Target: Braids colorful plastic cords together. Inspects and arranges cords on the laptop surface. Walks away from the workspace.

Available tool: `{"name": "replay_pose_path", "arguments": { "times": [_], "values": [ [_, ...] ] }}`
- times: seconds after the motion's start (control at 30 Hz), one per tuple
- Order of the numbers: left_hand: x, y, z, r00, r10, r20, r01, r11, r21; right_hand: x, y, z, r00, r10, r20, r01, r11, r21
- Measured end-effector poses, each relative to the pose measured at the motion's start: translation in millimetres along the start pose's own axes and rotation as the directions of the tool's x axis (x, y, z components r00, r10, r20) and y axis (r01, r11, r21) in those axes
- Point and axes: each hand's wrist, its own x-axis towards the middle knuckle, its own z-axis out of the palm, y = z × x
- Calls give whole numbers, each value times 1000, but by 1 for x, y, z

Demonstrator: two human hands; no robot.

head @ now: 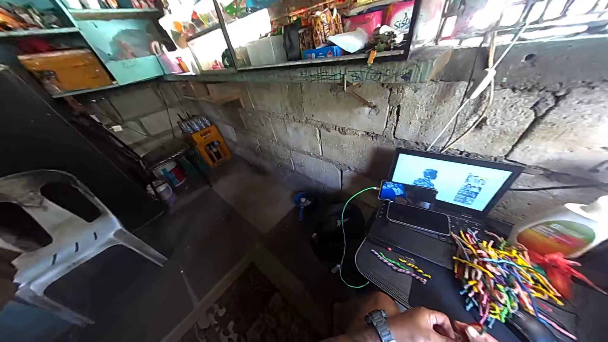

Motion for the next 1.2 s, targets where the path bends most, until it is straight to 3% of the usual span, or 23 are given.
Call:
{"name": "replay_pose_path", "arguments": {
  "times": [0.1, 0.17, 0.3, 0.4, 0.5, 0.6, 0.73, 0.8, 0.9, 0.97, 1.07, 1.2],
  "values": [
    [-4, -1, 8, 974, 151, -168, -102, 958, 266, -1, -11, 21, 977, 52, -206, -86, 984, -156],
    [-5, 0, 12, 959, 154, -240, -84, 956, 281, 0, -10, 28, 946, 69, -317, -133, 974, -185],
    [-6, 10, 7, 978, -43, -206, 45, 999, 5, 4, -11, 17, 961, 146, -233, -147, 989, 15],
    [-8, 13, 3, 985, -115, -131, 107, 992, -68, 0, -17, 17, 975, 148, -167, -136, 988, 77],
    [-7, 11, 2, 989, -115, -95, 112, 993, -31, 1, -16, 20, 975, 69, -211, -74, 997, -16],
    [-8, 12, 1, 986, -51, -161, 70, 991, 110, 4, -15, 28, 944, -12, -328, -33, 991, -133],
    [-8, 12, 6, 966, 42, -257, 18, 974, 227, 7, -16, 39, 903, -42, -428, -108, 942, -319],
    [-9, 11, 4, 963, -9, -269, 45, 991, 127, 9, -17, 34, 933, 23, -360, -127, 955, -269],
    [-8, 9, 0, 971, -108, -214, 94, 993, -73, 9, -16, 17, 976, 128, -175, -136, 990, -32],
    [-8, 9, -3, 976, -157, -152, 136, 981, -137, 7, -17, 15, 979, 151, -137, -138, 985, 103],
    [-7, 10, -4, 980, -175, -96, 158, 974, -165, 8, -16, 18, 979, 122, -161, -97, 983, 157],
    [-9, 2, -4, 990, -5, -143, -8, 996, -92, 11, -11, 24, 951, 70, -303, -59, 997, 45]
  ]
}}
